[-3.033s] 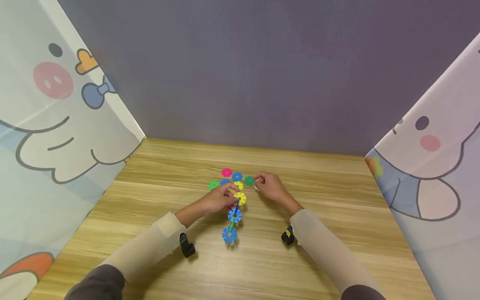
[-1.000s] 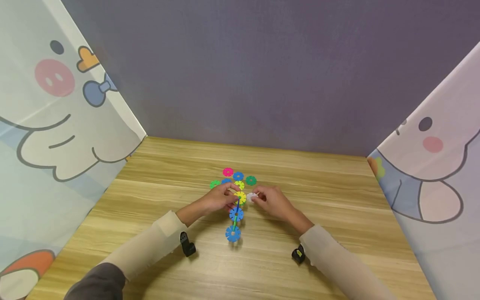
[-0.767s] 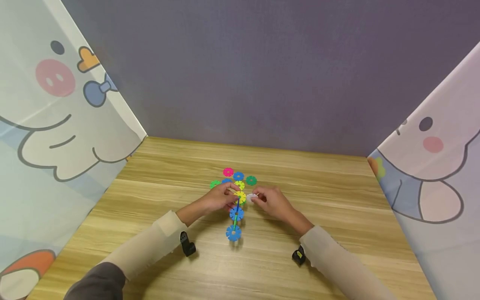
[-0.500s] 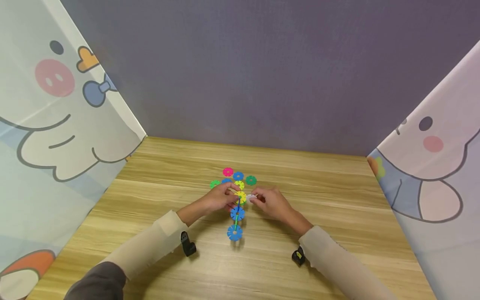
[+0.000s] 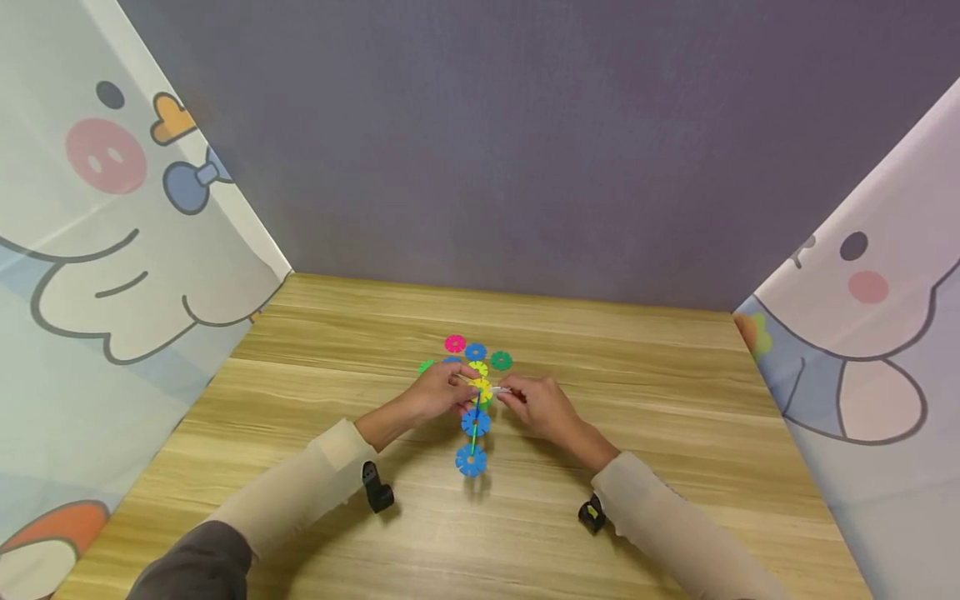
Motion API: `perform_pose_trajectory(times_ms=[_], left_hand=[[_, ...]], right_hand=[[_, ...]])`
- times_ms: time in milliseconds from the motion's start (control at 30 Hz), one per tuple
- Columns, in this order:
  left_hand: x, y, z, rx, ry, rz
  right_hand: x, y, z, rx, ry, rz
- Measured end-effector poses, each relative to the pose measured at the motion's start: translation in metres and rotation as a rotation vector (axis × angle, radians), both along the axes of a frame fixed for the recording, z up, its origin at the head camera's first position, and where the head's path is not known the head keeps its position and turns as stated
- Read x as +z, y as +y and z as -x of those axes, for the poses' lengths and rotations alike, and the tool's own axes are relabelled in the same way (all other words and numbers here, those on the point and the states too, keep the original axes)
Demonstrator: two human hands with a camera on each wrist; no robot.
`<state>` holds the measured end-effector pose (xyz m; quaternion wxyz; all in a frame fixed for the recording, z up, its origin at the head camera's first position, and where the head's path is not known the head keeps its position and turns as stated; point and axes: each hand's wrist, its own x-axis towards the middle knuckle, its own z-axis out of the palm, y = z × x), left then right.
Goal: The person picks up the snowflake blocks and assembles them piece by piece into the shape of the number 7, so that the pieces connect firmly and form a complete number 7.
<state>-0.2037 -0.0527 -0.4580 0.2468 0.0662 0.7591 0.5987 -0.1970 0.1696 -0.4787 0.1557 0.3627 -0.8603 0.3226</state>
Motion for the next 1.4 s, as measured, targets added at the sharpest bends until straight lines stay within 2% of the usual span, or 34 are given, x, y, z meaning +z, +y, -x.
perform_pose_trajectory(times_ms=[433, 633, 867, 1000, 1133, 1267, 1400], left_hand=[[0.005, -0.001, -0.002, 0.026, 0.005, -0.017], [0.002, -0.002, -0.004, 0.004, 0.017, -0.009], [0.001, -0.002, -0.003, 0.021, -0.005, -0.029], [0.002, -0.004, -0.001, -0.015, 0.003, -0.018], [0.009, -0.012, -0.002, -0.053, 0.015, 0.017], [0.017, -0.017, 0.000, -0.060, 0.036, 0.022], [0.018, -0.018, 0.002, -0.060, 0.023, 0.027]], right_hand=[[-0.002, -0.003, -0.002, 0.026, 0.049, 0.015], [-0.006, -0.004, 0.000, 0.048, 0.044, -0.023], [-0.005, -0.005, -0.001, 0.044, 0.056, -0.011], [-0.002, -0.006, -0.001, 0.054, 0.067, -0.013], [0.006, -0.010, -0.001, 0.077, 0.018, -0.057], [0.016, -0.012, 0.003, 0.077, -0.104, -0.090], [0.022, -0.007, 0.009, 0.089, -0.203, -0.144]])
